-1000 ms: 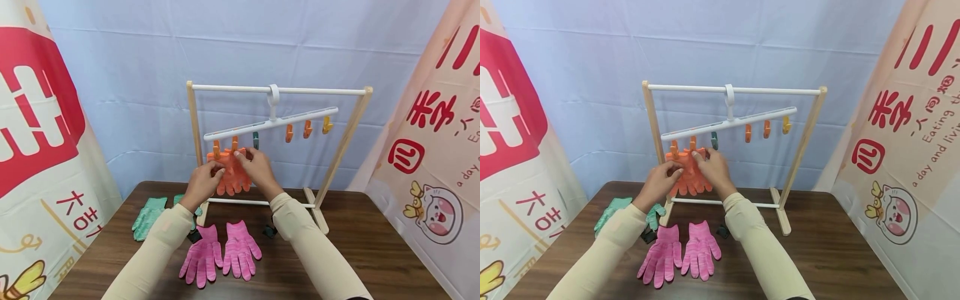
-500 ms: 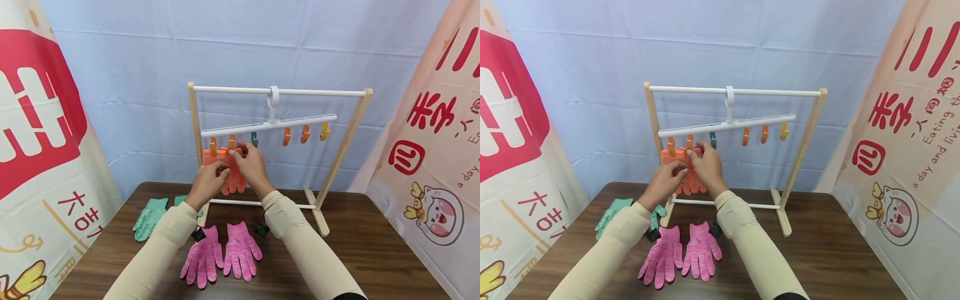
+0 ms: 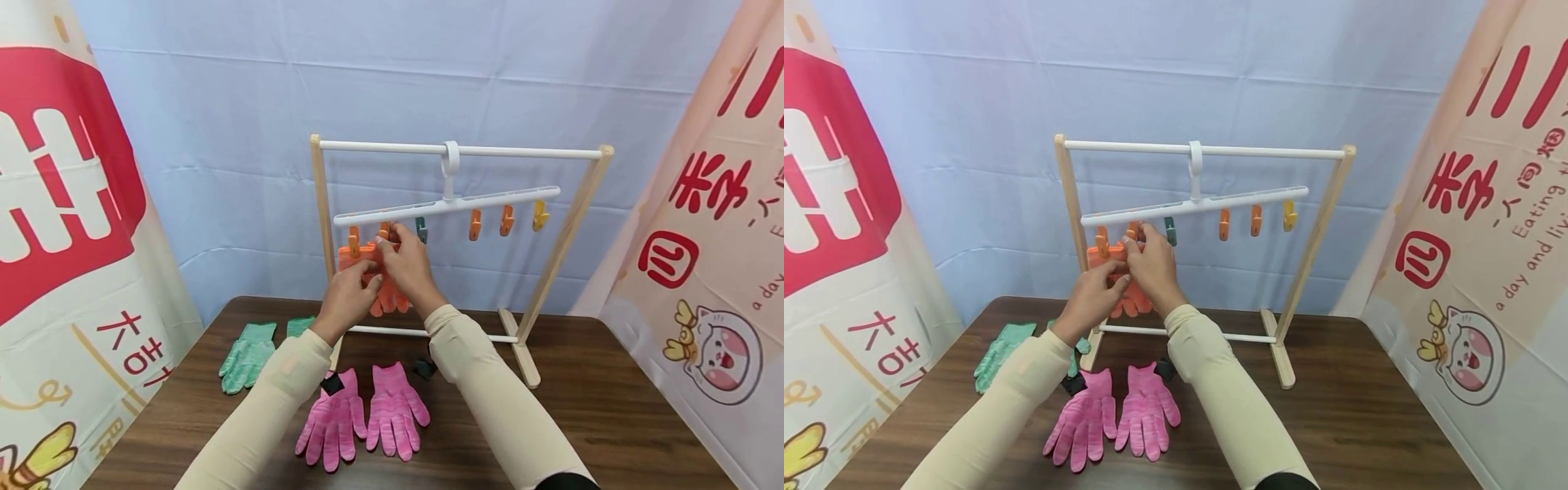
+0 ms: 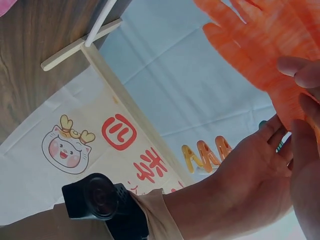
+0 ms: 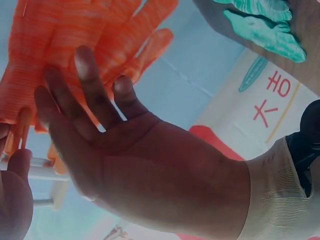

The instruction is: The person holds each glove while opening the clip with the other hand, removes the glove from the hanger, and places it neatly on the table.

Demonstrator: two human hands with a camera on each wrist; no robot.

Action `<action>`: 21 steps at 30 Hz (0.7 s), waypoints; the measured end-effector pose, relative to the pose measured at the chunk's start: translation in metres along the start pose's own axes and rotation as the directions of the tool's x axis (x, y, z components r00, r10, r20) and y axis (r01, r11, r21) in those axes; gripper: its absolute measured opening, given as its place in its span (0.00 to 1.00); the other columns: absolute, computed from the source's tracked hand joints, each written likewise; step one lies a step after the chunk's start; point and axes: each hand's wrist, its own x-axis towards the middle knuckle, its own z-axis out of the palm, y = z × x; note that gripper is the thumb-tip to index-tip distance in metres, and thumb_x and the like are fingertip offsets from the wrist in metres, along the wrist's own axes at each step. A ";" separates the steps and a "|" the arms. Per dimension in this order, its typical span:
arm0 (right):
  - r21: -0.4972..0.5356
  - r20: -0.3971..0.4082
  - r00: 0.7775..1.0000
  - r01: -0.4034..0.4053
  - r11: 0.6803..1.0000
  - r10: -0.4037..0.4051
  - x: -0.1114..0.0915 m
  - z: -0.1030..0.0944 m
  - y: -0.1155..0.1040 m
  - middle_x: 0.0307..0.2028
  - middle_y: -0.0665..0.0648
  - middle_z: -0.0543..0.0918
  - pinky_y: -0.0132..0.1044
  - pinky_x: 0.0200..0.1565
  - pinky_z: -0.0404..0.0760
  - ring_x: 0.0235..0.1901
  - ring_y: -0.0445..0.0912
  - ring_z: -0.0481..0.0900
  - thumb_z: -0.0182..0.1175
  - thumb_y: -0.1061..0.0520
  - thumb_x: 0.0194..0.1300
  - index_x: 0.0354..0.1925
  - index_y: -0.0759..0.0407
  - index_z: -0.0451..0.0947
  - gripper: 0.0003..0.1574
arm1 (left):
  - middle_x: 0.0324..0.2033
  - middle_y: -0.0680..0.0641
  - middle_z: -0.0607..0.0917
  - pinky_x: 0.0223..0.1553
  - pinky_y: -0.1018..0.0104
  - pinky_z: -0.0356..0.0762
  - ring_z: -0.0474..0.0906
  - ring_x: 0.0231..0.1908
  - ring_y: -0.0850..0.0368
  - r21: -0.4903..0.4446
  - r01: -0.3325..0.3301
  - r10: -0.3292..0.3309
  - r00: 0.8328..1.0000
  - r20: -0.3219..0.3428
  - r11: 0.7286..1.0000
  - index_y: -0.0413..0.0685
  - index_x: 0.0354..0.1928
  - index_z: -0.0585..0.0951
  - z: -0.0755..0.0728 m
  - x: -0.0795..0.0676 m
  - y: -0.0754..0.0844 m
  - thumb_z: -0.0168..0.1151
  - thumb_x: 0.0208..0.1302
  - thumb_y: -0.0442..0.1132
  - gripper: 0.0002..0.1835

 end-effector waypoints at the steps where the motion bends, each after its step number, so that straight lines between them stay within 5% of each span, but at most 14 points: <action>1: -0.008 0.000 1.000 0.003 1.000 -0.003 0.000 -0.001 0.000 0.46 0.55 0.78 0.41 0.45 0.76 0.45 0.47 0.76 0.55 0.50 0.65 0.56 0.58 0.70 0.24 | 0.44 0.53 0.82 0.45 0.56 0.72 0.77 0.45 0.54 -0.003 0.002 -0.002 1.000 -0.001 1.000 0.53 0.51 0.78 0.000 0.000 0.000 0.55 0.63 0.46 0.15; 11: -0.071 0.013 0.999 0.037 0.997 -0.037 0.000 -0.011 0.001 0.43 0.54 0.79 0.40 0.42 0.76 0.42 0.46 0.77 0.57 0.47 0.63 0.54 0.58 0.72 0.24 | 0.48 0.50 0.80 0.44 0.55 0.74 0.79 0.42 0.55 0.028 0.027 -0.026 0.999 -0.021 0.999 0.51 0.59 0.72 0.001 -0.001 0.000 0.57 0.62 0.47 0.23; 21: -0.043 0.025 0.999 0.036 0.998 -0.035 -0.001 -0.015 0.003 0.39 0.53 0.79 0.39 0.38 0.76 0.39 0.45 0.76 0.57 0.48 0.64 0.52 0.58 0.74 0.22 | 0.44 0.51 0.82 0.43 0.57 0.74 0.78 0.41 0.56 -0.045 0.057 -0.057 0.998 -0.019 0.997 0.53 0.54 0.76 0.004 0.007 -0.007 0.56 0.63 0.45 0.17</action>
